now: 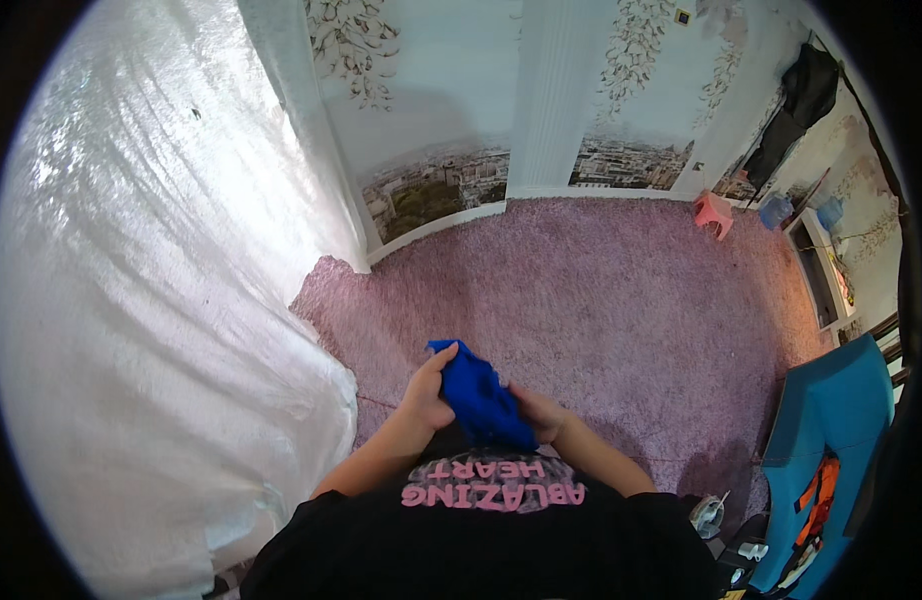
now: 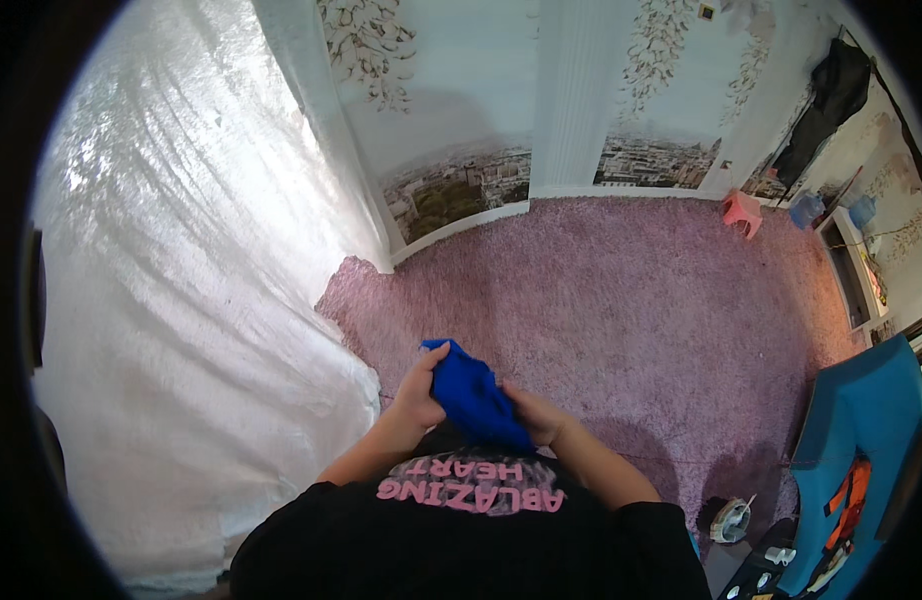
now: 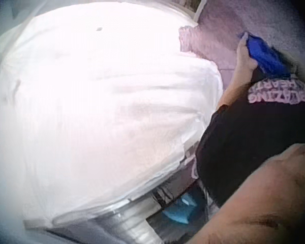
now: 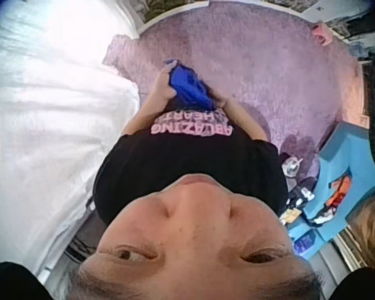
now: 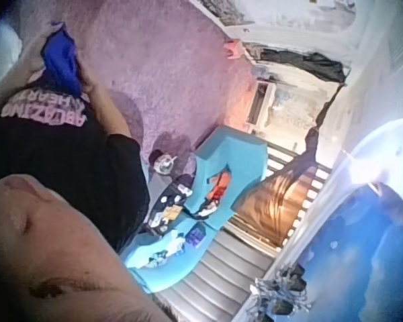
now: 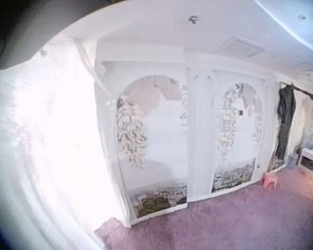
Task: The person folds a white cloth on a blue sofa and places it on the seat. They then pick up a blue cloth and wipe a textured wall, a television screen, and a floral-patterned curtain.
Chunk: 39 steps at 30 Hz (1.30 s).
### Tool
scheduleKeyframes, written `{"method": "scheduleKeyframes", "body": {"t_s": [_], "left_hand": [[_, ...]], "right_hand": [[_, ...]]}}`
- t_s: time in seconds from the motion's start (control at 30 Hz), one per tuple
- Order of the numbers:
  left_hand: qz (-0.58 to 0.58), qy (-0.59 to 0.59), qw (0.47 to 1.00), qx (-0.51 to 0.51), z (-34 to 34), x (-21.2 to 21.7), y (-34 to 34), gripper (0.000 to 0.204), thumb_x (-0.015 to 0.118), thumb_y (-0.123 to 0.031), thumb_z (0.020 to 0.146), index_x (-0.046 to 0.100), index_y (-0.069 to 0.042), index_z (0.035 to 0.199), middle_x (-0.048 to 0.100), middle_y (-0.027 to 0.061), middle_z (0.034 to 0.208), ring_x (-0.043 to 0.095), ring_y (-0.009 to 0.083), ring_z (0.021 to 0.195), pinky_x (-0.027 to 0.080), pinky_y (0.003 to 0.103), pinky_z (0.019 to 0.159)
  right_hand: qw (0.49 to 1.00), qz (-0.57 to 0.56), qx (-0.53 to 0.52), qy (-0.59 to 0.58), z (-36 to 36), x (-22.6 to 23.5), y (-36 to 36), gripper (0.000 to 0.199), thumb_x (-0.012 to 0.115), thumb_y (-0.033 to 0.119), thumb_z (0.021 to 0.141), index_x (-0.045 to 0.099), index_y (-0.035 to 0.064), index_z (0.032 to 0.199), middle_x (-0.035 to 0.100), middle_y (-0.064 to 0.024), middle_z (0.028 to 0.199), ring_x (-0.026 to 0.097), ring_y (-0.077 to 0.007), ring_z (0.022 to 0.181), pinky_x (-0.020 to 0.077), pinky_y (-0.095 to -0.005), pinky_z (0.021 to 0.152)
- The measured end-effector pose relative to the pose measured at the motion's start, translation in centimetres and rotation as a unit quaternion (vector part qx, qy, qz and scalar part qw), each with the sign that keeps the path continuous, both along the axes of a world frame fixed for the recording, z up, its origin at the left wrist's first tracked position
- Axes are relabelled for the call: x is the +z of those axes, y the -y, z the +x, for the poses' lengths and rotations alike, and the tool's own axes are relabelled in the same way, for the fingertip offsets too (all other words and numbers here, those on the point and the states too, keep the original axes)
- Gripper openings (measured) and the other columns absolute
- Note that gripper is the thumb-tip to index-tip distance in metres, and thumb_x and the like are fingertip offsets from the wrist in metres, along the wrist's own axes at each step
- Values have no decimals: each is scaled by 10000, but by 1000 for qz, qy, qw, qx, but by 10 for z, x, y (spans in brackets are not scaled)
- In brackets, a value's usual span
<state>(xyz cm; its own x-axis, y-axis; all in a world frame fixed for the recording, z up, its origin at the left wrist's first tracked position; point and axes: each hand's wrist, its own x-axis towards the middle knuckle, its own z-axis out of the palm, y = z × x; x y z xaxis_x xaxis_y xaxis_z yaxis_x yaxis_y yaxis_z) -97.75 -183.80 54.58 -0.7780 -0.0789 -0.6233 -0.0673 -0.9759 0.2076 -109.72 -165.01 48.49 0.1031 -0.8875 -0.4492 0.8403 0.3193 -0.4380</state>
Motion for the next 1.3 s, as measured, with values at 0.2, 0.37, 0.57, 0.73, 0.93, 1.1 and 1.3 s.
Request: {"method": "scheduleKeyframes", "body": {"t_s": [0.2, 0.37, 0.57, 0.73, 0.93, 1.1, 1.3], "left_hand": [[-66, -5, 998, -14, -94, 30, 101, 586, 596, -360, 961, 406, 12, 1370, 476, 230, 1386, 486, 381, 1251, 348, 555, 1088], [-93, 26, 995, 23, -169, 56, 197, 490, 599, -357, 960, 498, 1, 1279, 562, 210, 1293, 565, 367, 1160, 439, 531, 1024], [-106, 16, 990, 96, -197, 51, 293, 346, 626, -330, 947, 598, -22, 1102, 666, 170, 1060, 646, 327, 988, 530, 471, 899], [-113, 24, 979, 166, -232, 29, 351, 312, 575, -269, 982, 535, -29, 1176, 630, 169, 1121, 630, 315, 989, 515, 462, 896], [-91, 43, 967, 236, -305, 9, 444, 266, 554, -223, 984, 516, -51, 1183, 617, 140, 1144, 615, 309, 1000, 512, 453, 872], [-89, 26, 949, 300, -361, -18, 513, 238, 559, -151, 951, 522, -90, 1178, 623, 83, 1035, 605, 236, 899, 510, 403, 795], [-250, -33, 904, 345, -420, 22, 549, 160, 559, -95, 943, 537, -104, 1101, 593, 34, 910, 574, 172, 815, 491, 334, 739]], "right_hand": [[941, -315, -98, 74, -100, 90, 93, 802, 522, 554, 949, 237, 65, 1518, 351, -209, 1501, 435, -370, 1329, 402, -502, 1079], [881, -156, -121, -429, -139, 46, 202, 783, 602, 468, 932, 255, 70, 1511, 374, -195, 1485, 424, -333, 1343, 383, -450, 1102], [826, -69, 37, -558, -189, 91, 286, 705, 617, 352, 952, 279, 69, 1502, 387, -163, 1485, 418, -291, 1353, 366, -401, 1122], [981, -82, -134, -111, -255, 70, 359, 578, 526, 309, 1007, 308, 78, 1489, 413, -149, 1467, 446, -259, 1327, 399, -385, 1093], [954, -193, -167, -156, -356, 54, 478, 472, 513, 339, 1010, 387, 104, 1400, 474, -113, 1336, 500, -236, 1180, 436, -361, 998], [909, -341, -124, -204, -453, 90, 584, 396, 502, 364, 1013, 454, 125, 1326, 525, -84, 1227, 545, -217, 1058, 467, -341, 920], [965, -145, -214, -40, -522, 74, 705, 361, 522, 408, 996, 501, 174, 1269, 590, -28, 1062, 570, -199, 966, 465, -320, 881]]}}
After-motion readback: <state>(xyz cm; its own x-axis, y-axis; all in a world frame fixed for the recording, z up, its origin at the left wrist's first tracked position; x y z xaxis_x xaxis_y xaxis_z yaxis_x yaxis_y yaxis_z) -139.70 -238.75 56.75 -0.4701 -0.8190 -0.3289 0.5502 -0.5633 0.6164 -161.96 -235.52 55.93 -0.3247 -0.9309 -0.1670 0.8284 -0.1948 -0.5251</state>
